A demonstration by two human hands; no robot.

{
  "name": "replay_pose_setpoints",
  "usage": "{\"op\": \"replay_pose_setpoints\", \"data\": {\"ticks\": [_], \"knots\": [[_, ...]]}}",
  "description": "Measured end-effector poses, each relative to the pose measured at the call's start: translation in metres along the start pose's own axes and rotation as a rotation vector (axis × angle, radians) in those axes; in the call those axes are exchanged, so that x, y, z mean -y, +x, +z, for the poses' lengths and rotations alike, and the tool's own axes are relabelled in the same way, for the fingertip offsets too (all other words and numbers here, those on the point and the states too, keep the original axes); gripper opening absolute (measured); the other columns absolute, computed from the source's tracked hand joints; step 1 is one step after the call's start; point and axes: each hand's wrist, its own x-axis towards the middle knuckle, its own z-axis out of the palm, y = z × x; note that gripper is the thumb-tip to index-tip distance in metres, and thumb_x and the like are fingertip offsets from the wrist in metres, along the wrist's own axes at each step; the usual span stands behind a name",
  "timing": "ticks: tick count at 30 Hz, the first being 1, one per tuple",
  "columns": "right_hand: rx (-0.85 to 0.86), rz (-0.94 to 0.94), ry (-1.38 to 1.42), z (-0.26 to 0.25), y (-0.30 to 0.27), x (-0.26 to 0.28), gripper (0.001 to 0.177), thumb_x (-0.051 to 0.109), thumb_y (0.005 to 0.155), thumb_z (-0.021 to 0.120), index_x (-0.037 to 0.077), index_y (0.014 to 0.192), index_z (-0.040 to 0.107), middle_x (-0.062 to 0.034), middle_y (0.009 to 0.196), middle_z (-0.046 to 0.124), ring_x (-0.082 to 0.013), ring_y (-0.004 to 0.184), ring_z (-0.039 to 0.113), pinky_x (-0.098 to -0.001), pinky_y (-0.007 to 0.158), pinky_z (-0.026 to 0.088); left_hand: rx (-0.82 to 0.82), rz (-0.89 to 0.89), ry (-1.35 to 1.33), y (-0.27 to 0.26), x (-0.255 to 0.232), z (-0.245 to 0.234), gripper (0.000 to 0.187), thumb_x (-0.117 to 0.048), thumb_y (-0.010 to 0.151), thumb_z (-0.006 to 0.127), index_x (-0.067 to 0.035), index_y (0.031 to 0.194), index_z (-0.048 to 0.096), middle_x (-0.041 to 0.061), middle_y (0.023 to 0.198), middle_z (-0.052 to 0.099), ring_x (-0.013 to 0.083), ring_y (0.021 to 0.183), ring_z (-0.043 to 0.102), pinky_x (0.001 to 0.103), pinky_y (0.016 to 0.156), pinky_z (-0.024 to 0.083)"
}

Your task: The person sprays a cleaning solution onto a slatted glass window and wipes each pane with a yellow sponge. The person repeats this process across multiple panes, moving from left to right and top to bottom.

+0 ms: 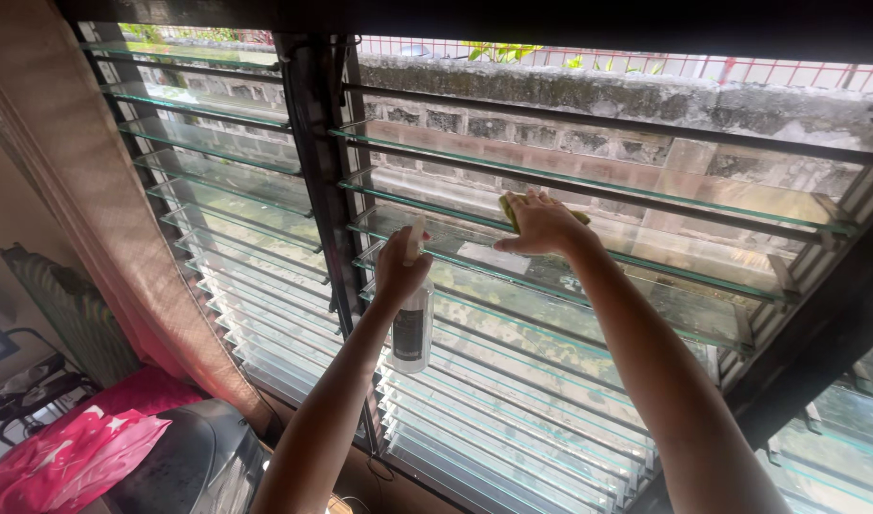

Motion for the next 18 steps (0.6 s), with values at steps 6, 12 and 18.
{"op": "replay_pose_setpoints", "data": {"ticks": [6, 12, 18], "knots": [[-0.092, -0.067, -0.006, 0.011, 0.043, 0.035, 0.106, 0.053, 0.088, 0.072, 0.008, 0.164, 0.014, -0.0318, 0.163, 0.021, -0.0471, 0.152, 0.022, -0.0531, 0.124, 0.02, -0.095, -0.051, -0.014, 0.006, 0.023, -0.012, 0.041, -0.014, 0.073, 0.063, -0.014, 0.114, 0.067, 0.008, 0.108, 0.074, 0.0296, 0.096, 0.071, 0.045, 0.083, 0.055], [-0.124, -0.157, -0.05, 0.012, 0.08, 0.071, 0.096, 0.034, 0.088, 0.071, 0.008, 0.163, 0.017, -0.0293, 0.164, 0.025, -0.0462, 0.15, 0.029, -0.0521, 0.125, 0.022, -0.16, -0.104, -0.029, 0.014, 0.05, -0.011, 0.041, -0.018, 0.074, 0.063, -0.016, 0.115, 0.067, 0.01, 0.097, 0.077, 0.0315, 0.087, 0.075, 0.045, 0.079, 0.057], [-0.131, -0.234, -0.042, 0.02, 0.133, 0.105, 0.096, 0.025, 0.084, 0.069, 0.01, 0.164, 0.018, -0.0262, 0.164, 0.028, -0.0452, 0.15, 0.031, -0.0526, 0.123, 0.027, -0.142, -0.134, -0.02, 0.025, 0.085, -0.006, 0.044, -0.02, 0.076, 0.064, -0.016, 0.12, 0.064, 0.011, 0.102, 0.077, 0.0338, 0.091, 0.076, 0.047, 0.083, 0.057]]}}
